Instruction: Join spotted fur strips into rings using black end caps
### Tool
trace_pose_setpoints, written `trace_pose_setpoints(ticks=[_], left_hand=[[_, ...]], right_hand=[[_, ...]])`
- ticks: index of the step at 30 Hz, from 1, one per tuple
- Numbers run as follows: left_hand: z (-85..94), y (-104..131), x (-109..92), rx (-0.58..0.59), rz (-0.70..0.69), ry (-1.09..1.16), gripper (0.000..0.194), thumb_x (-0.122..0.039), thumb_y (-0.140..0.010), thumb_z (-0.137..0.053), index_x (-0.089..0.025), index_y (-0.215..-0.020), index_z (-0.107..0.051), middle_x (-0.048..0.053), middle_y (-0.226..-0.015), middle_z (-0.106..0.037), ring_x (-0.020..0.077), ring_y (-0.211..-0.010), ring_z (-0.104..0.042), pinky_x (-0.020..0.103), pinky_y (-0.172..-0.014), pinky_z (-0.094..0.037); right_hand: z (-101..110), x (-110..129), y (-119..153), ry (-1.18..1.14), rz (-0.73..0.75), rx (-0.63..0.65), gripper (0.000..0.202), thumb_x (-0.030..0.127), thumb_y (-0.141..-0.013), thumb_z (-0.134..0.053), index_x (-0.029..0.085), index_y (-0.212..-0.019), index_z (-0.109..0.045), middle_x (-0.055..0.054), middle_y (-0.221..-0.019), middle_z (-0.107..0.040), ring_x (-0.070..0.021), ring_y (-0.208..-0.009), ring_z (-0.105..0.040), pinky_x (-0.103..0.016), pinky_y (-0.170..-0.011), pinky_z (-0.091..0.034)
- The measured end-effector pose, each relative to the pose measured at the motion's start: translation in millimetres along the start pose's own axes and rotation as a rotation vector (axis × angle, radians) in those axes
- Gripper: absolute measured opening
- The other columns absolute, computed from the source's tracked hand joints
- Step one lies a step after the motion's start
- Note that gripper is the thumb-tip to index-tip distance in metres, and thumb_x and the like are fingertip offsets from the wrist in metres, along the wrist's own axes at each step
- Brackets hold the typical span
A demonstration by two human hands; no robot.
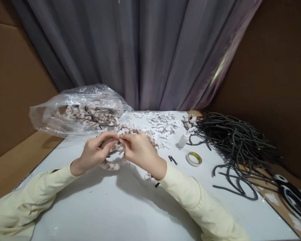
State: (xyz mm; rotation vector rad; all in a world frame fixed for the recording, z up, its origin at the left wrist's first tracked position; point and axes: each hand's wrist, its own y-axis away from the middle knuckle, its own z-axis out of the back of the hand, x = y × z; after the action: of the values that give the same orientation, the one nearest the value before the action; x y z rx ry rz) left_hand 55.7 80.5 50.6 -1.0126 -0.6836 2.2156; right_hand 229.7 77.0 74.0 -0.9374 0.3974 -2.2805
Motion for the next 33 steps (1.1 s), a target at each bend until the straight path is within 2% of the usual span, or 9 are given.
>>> trace_pose_setpoints(ticks=[4, 8, 11, 15, 18, 22, 26, 29, 33], left_hand=[[1.1, -0.7, -1.4, 0.027, 0.073, 0.038, 0.009, -0.014, -0.084, -0.050, -0.019, -0.090, -0.055, -0.004, -0.074, -0.062, 0.0030, -0.047, -0.045, 0.012, -0.043, -0.033], [0.0, 1.4, -1.3, 0.059, 0.113, 0.098, 0.010, -0.016, -0.085, -0.047, -0.019, -0.092, -0.053, -0.002, -0.079, -0.060, 0.0038, -0.047, -0.045, 0.014, -0.041, -0.031], [-1.0, 3.7, -0.6, 0.054, 0.131, 0.126, 0.009, -0.018, -0.086, -0.046, -0.019, -0.094, -0.051, 0.001, -0.085, -0.059, 0.0059, -0.054, -0.051, 0.015, -0.044, -0.033], [-2.0, 2.4, 1.0, 0.074, 0.177, 0.132, 0.010, -0.021, -0.086, -0.047, -0.020, -0.096, -0.047, 0.001, -0.085, -0.059, 0.0086, -0.061, -0.055, 0.016, -0.046, -0.033], [-5.8, -1.6, 6.7, 0.197, 0.298, 0.204, 0.015, -0.025, -0.086, -0.046, -0.020, -0.100, -0.044, -0.003, -0.067, -0.057, 0.0079, -0.052, -0.049, 0.016, -0.046, -0.031], [-18.9, -1.9, 22.3, 0.510, 0.616, 0.548, 0.023, -0.036, -0.084, -0.050, -0.020, -0.098, -0.041, -0.009, -0.051, -0.045, 0.0061, -0.038, -0.035, 0.016, -0.039, -0.027], [-34.8, 7.5, 36.7, 0.721, 0.752, 0.866, 0.030, -0.037, -0.076, -0.061, -0.017, -0.093, -0.046, -0.007, -0.050, -0.049, 0.0059, -0.038, -0.038, 0.016, -0.039, -0.029], [-41.9, 14.4, 44.5, 0.766, 0.799, 1.050, 0.032, -0.032, -0.073, -0.066, -0.015, -0.093, -0.049, 0.002, -0.064, -0.063, 0.0051, -0.043, -0.042, 0.016, -0.041, -0.030], [-44.1, 16.8, 53.1, 0.762, 0.849, 1.170, 0.035, -0.029, -0.071, -0.069, -0.013, -0.095, -0.050, 0.007, -0.073, -0.066, 0.0048, -0.045, -0.043, 0.017, -0.043, -0.032]], right_hand=[[2.2, -2.3, -1.0, -0.044, -0.021, 0.041, 0.021, 0.020, -0.081, -0.058, 0.017, -0.098, -0.068, -0.005, -0.077, -0.072, -0.0145, -0.060, -0.063, -0.022, -0.058, -0.042], [-4.0, -7.4, -2.1, -0.148, -0.042, 0.004, 0.017, 0.020, -0.081, -0.058, 0.019, -0.093, -0.070, -0.004, -0.079, -0.072, -0.0155, -0.064, -0.065, -0.023, -0.059, -0.045], [-7.2, -9.9, -3.0, -0.250, -0.080, 0.007, 0.017, 0.021, -0.080, -0.059, 0.019, -0.093, -0.070, -0.003, -0.084, -0.072, -0.0182, -0.073, -0.067, -0.025, -0.065, -0.049], [-8.3, -15.4, -5.8, -0.263, -0.094, 0.036, 0.014, 0.019, -0.080, -0.058, 0.017, -0.091, -0.067, -0.005, -0.083, -0.071, -0.0186, -0.076, -0.066, -0.027, -0.068, -0.050], [-11.7, -26.7, -6.8, -0.243, -0.093, 0.116, 0.018, 0.017, -0.080, -0.057, 0.017, -0.098, -0.061, -0.004, -0.081, -0.069, -0.0172, -0.073, -0.065, -0.026, -0.065, -0.048], [-21.7, -44.9, 4.8, -0.235, -0.193, 0.257, 0.043, 0.017, -0.078, -0.060, 0.015, -0.119, -0.046, -0.003, -0.074, -0.068, -0.0165, -0.064, -0.063, -0.024, -0.058, -0.046], [-31.4, -55.0, 32.6, -0.274, -0.267, 0.282, 0.064, 0.018, -0.074, -0.064, 0.019, -0.130, -0.033, -0.004, -0.082, -0.067, -0.0163, -0.067, -0.062, -0.025, -0.059, -0.045], [-36.0, -59.2, 52.0, -0.346, -0.327, 0.232, 0.071, 0.017, -0.073, -0.062, 0.022, -0.134, -0.025, -0.005, -0.096, -0.065, -0.0135, -0.066, -0.060, -0.025, -0.059, -0.047], [-40.6, -63.4, 64.8, -0.337, -0.291, 0.114, 0.068, 0.017, -0.074, -0.058, 0.021, -0.133, -0.026, -0.008, -0.103, -0.062, -0.0137, -0.074, -0.058, -0.028, -0.067, -0.049]])
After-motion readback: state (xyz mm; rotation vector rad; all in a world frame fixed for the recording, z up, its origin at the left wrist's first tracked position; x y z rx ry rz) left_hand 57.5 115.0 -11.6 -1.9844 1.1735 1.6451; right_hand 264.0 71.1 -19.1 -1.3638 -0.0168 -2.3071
